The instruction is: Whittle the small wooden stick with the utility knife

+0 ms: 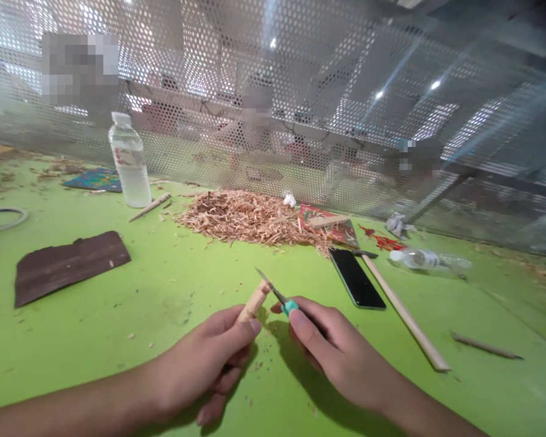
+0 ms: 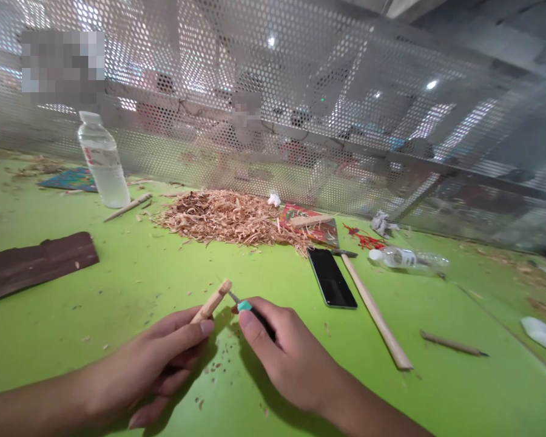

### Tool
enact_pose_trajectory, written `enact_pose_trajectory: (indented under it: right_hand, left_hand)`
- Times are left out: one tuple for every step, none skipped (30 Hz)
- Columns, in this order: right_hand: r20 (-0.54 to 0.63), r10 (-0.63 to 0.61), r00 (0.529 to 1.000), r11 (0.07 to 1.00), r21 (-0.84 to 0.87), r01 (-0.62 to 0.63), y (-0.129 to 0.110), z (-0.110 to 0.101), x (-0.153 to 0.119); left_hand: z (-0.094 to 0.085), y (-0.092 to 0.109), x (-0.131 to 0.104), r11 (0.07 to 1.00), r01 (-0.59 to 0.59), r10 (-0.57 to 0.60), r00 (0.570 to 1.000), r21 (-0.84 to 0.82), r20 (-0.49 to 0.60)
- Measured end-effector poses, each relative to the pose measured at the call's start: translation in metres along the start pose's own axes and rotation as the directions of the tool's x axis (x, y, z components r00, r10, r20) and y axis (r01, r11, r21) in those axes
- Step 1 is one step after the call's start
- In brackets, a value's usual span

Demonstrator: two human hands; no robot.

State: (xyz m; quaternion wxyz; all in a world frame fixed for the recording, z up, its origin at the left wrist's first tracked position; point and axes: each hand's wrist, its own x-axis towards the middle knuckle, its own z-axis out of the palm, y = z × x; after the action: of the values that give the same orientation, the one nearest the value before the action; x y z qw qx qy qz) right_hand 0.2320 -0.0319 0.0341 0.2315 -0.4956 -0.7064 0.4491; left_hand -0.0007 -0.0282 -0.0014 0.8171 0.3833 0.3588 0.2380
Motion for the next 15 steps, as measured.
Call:
enact_pose_trajectory:
  right_hand:
    - [0.007, -0.022, 1.000, 0.999, -0.038, 0.022, -0.0023, 0.0003, -0.0014]
    - [0.028, -0.034, 0.999, 0.997, -0.071, 0.036, -0.0044, 0.0009, -0.0027]
    - [0.052, -0.039, 0.998, 0.994, -0.101, 0.044, -0.0060, 0.0018, -0.0038]
    - [0.077, -0.041, 0.996, 0.990, -0.132, 0.051, -0.0070, 0.0028, -0.0047]
    - [0.094, -0.042, 0.995, 0.985, -0.161, 0.057, -0.0074, 0.0039, -0.0054]
    - [0.102, -0.043, 0.994, 0.980, -0.187, 0.061, -0.0073, 0.0049, -0.0058]
    - [0.105, -0.045, 0.993, 0.976, -0.208, 0.066, -0.0068, 0.0060, -0.0061]
    - [0.103, -0.045, 0.994, 0.973, -0.222, 0.067, -0.0059, 0.0069, -0.0061]
    - [0.099, -0.044, 0.994, 0.971, -0.229, 0.066, -0.0050, 0.0077, -0.0059]
    - [0.099, -0.043, 0.994, 0.971, -0.231, 0.065, -0.0042, 0.0083, -0.0055]
    - [0.101, -0.041, 0.994, 0.971, -0.232, 0.064, -0.0035, 0.0088, -0.0049]
    - [0.101, -0.042, 0.994, 0.970, -0.234, 0.064, -0.0030, 0.0090, -0.0043]
    - [0.100, -0.041, 0.994, 0.969, -0.238, 0.064, -0.0029, 0.0091, -0.0037]
    - [0.099, -0.039, 0.994, 0.968, -0.244, 0.062, -0.0029, 0.0091, -0.0033]
    - [0.099, -0.038, 0.994, 0.967, -0.249, 0.062, -0.0031, 0.0089, -0.0029]
  left_hand:
    - [-0.0003, 0.0009, -0.0005, 1.000, 0.000, 0.000, 1.000, 0.006, 0.019]
    - [-0.0006, 0.0020, -0.0007, 1.000, -0.002, 0.002, 0.999, 0.011, 0.041]
    - [-0.0008, 0.0031, -0.0006, 1.000, -0.007, 0.006, 0.998, 0.014, 0.061]
    - [-0.0008, 0.0041, -0.0002, 1.000, -0.016, 0.014, 0.997, 0.015, 0.079]
    - [-0.0009, 0.0049, 0.0005, 1.000, -0.022, 0.021, 0.995, 0.014, 0.093]
    - [-0.0008, 0.0055, 0.0013, 1.000, -0.027, 0.025, 0.994, 0.012, 0.103]
    - [-0.0008, 0.0057, 0.0022, 1.000, -0.028, 0.027, 0.994, 0.009, 0.106]
    - [-0.0007, 0.0056, 0.0029, 1.000, -0.028, 0.027, 0.994, 0.007, 0.109]
    - [-0.0006, 0.0053, 0.0036, 1.000, -0.027, 0.027, 0.993, 0.005, 0.112]
    - [-0.0005, 0.0048, 0.0041, 1.000, -0.026, 0.026, 0.993, 0.003, 0.111]
    - [-0.0004, 0.0042, 0.0045, 1.000, -0.027, 0.026, 0.994, 0.003, 0.109]
    - [-0.0004, 0.0036, 0.0047, 1.000, -0.028, 0.027, 0.994, 0.005, 0.107]
    - [-0.0003, 0.0030, 0.0048, 1.000, -0.028, 0.027, 0.994, 0.007, 0.106]
    - [-0.0004, 0.0026, 0.0048, 1.000, -0.029, 0.028, 0.994, 0.008, 0.104]
    - [-0.0004, 0.0023, 0.0048, 1.000, -0.030, 0.028, 0.994, 0.011, 0.102]
